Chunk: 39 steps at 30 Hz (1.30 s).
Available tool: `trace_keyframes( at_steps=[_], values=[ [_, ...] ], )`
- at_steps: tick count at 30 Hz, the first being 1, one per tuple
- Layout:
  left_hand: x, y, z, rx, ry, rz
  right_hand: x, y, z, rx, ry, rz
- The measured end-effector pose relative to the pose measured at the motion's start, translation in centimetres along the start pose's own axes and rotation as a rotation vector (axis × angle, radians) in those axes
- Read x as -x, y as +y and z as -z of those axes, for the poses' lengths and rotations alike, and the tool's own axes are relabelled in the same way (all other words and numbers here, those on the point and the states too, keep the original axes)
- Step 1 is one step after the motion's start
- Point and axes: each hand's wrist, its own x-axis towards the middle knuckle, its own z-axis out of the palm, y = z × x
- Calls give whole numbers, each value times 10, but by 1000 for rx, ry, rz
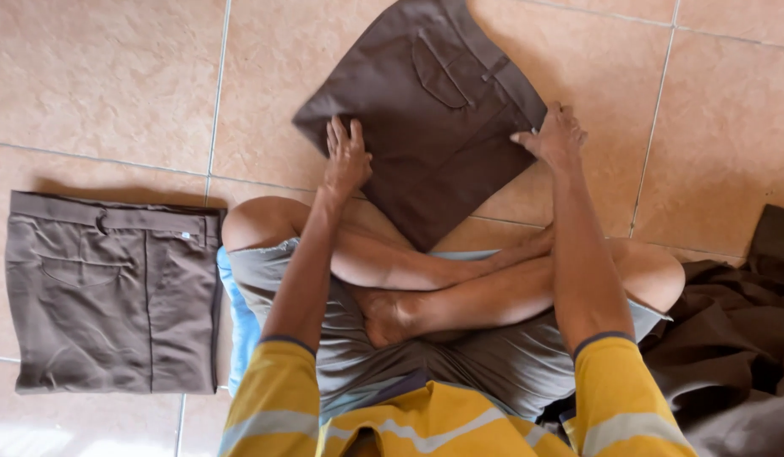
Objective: Folding brown trousers and stacking them neatly on the floor.
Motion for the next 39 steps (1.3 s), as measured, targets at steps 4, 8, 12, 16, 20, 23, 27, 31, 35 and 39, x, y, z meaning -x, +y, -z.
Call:
trace_keyframes(
  at_steps=[4, 8, 12, 16, 20, 23, 27, 31, 35, 39],
  values=[
    [-43, -11, 42, 166, -247, 10, 61, 11, 18, -38, -251, 8],
    [-50, -3, 48, 51, -278, 16, 76, 27, 3, -426, -124, -115],
    [-13, 53, 31, -121, 52, 206, 77, 10, -1, -548, -12, -32],
    [3, 71, -4, -204, 164, 385, 60, 23, -23, -343, 47, -1],
    [-35, 47, 12, -230, 182, 119, 85, 16, -12, -383, -286, -121],
    [-57, 37, 26, -172, 83, 31, 101, 0, -39, -175, 70, -160],
    [-51, 43, 35, -116, 81, 46, 116, -59, -21, -48, 324, 72],
    [-51, 44, 37, -157, 79, 5, 110, -54, -45, 192, 219, 291],
    [-48, 42, 41, -120, 92, -51, 103, -43, -54, 181, 157, 315],
    [-44, 38, 34, -147, 63, -44, 105, -46, -51, 143, 86, 284]
  ],
)
